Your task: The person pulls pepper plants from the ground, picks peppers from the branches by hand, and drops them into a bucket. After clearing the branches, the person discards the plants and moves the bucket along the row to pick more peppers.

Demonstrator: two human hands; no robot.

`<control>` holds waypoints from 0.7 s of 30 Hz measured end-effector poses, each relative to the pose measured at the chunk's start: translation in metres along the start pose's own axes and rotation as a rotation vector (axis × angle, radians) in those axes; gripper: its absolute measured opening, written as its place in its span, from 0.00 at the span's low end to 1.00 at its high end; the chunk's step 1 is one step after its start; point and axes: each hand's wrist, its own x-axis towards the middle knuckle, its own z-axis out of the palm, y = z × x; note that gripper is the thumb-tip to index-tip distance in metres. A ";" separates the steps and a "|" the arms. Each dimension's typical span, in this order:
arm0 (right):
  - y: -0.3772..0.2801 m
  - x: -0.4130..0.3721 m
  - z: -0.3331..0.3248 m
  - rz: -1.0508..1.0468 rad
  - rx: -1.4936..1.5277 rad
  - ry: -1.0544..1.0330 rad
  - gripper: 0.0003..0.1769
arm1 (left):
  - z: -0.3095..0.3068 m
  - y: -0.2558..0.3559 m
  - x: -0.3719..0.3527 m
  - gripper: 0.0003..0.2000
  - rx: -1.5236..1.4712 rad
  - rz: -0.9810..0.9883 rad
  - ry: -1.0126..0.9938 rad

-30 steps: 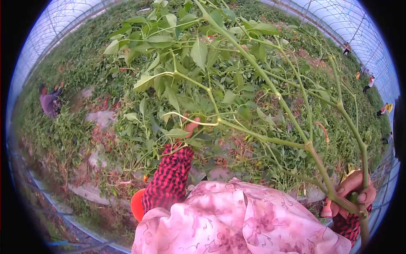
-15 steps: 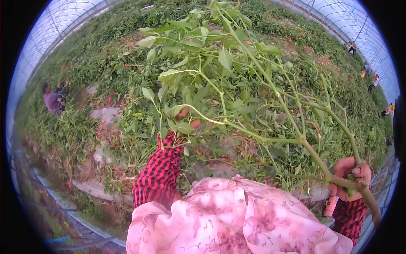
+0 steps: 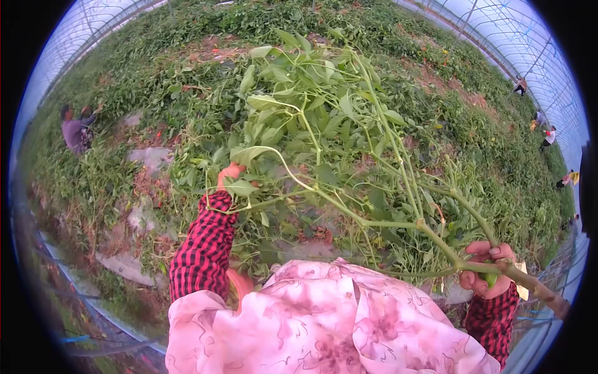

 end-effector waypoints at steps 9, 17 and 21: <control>-0.008 -0.024 -0.019 0.007 -0.057 -0.094 0.25 | -0.065 0.046 -0.005 0.19 1.857 0.539 0.351; -0.009 -0.024 -0.047 -0.129 -0.229 -0.046 0.29 | -0.040 0.062 -0.054 0.22 1.777 0.692 0.387; -0.008 -0.015 -0.053 -0.417 -0.404 -0.026 0.20 | -0.064 0.034 -0.037 0.21 0.994 0.571 0.224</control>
